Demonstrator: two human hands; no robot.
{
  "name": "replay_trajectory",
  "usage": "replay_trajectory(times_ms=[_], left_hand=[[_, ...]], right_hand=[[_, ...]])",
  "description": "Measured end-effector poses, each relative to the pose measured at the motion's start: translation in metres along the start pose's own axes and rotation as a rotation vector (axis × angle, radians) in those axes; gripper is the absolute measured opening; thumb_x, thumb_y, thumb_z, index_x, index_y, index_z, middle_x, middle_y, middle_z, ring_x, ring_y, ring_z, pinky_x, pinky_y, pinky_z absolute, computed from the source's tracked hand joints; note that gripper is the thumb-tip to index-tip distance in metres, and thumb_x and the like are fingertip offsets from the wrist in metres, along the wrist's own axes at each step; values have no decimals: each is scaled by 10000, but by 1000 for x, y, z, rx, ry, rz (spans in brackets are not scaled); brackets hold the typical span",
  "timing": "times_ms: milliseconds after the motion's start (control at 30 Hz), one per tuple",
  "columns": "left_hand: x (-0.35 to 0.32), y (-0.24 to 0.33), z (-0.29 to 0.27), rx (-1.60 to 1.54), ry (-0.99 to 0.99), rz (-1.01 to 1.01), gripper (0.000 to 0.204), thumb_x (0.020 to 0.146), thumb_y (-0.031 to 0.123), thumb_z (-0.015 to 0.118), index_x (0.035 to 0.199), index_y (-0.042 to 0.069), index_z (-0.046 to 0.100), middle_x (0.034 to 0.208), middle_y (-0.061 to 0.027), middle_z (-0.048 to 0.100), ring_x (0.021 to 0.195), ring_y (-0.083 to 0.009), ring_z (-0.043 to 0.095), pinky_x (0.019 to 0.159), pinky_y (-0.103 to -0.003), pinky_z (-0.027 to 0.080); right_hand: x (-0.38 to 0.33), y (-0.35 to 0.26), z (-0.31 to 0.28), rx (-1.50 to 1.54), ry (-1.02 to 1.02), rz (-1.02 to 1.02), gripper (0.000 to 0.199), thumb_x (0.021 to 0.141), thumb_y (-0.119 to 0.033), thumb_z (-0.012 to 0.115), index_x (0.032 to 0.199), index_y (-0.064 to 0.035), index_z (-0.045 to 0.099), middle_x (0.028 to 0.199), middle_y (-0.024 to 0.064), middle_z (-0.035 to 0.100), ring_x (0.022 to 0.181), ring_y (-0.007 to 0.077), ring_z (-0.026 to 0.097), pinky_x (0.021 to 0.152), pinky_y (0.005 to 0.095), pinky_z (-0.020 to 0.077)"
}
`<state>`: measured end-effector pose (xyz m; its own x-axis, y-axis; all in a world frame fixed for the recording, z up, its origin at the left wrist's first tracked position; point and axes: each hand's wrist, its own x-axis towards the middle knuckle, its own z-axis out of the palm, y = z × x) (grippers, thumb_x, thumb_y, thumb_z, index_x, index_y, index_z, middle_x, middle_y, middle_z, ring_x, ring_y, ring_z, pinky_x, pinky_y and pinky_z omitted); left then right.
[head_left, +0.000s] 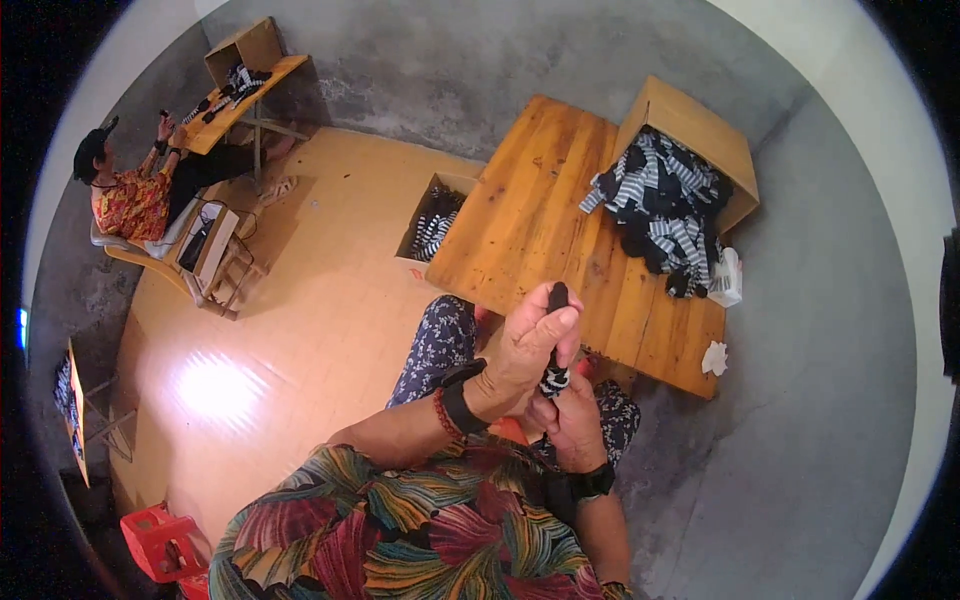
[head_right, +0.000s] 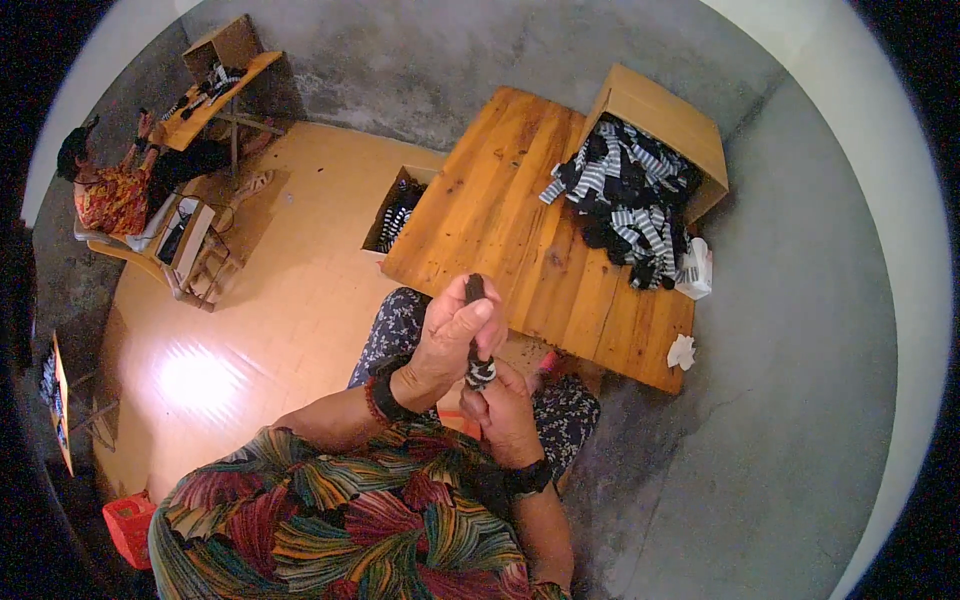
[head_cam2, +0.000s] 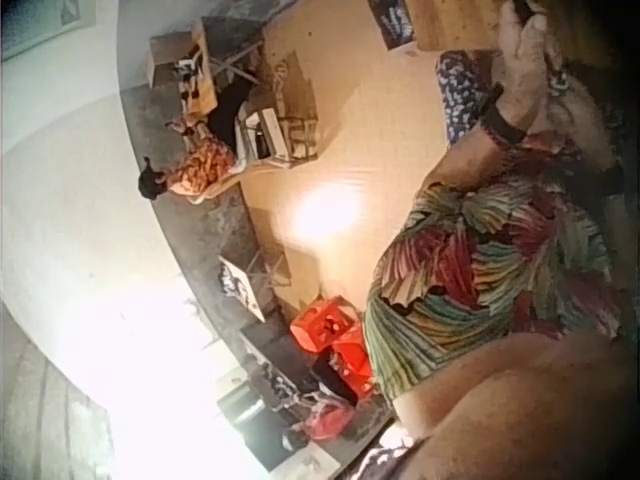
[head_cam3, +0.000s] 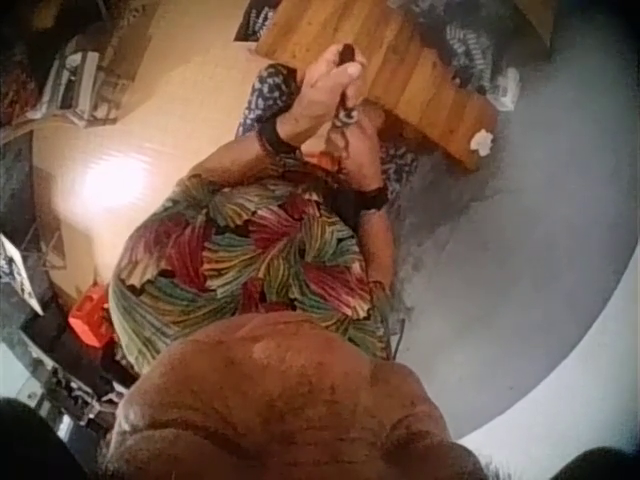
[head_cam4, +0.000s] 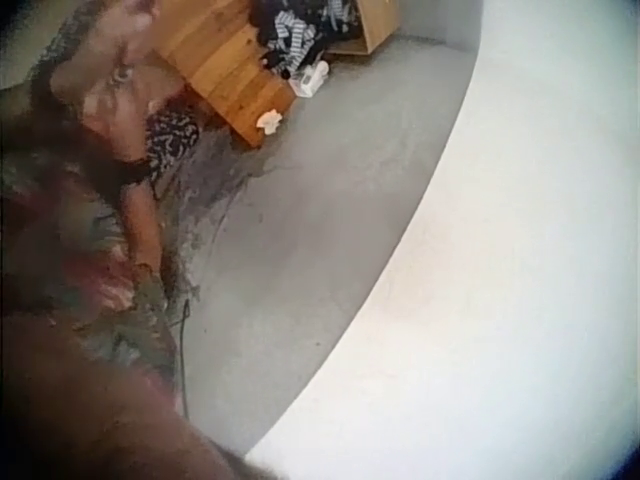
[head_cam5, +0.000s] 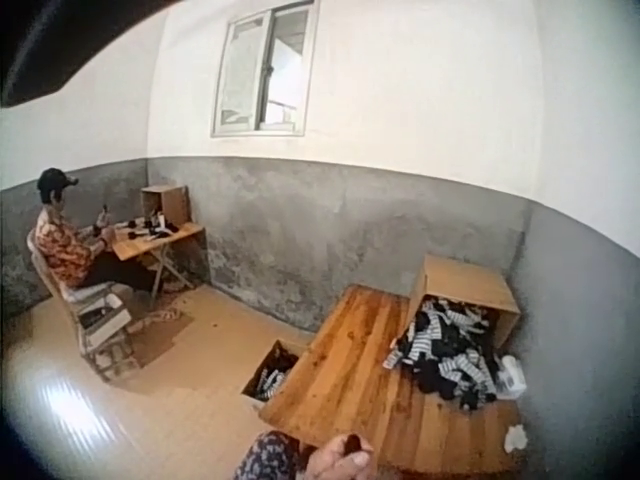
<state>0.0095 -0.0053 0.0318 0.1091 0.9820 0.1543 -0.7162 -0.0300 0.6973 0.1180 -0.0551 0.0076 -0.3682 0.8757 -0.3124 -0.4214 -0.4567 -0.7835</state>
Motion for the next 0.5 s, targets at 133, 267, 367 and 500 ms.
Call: replay_trajectory(times_ms=[133,267,367,500], left_hand=[[8,1,-12,-276,-58,-96,144,884,186,463,907,44,465,588,-37,490,489,-121,469,471,-236,406],[16,7,-19,-127,53,38,193,876,237,486,879,44,478,577,-54,503,486,-156,496,499,-281,441],[15,3,-18,77,9,44,169,878,209,482,877,41,475,583,-51,504,475,-153,492,499,-278,439],[7,-4,-5,-116,46,14,149,895,195,449,889,47,469,566,-16,471,456,-97,445,459,-218,382]], right_hand=[[0,-3,2,-299,121,-94,192,895,-187,439,795,-38,505,535,-25,376,471,64,339,443,223,285],[1,5,-23,-742,241,-312,125,830,-96,480,795,16,523,589,28,434,559,88,405,506,261,356],[1,13,-39,-832,208,-408,203,894,-201,471,893,-15,552,634,-46,453,530,28,400,476,178,324],[8,16,-25,-762,248,-484,194,894,-205,474,885,-27,549,619,-54,446,514,30,383,465,176,306]])
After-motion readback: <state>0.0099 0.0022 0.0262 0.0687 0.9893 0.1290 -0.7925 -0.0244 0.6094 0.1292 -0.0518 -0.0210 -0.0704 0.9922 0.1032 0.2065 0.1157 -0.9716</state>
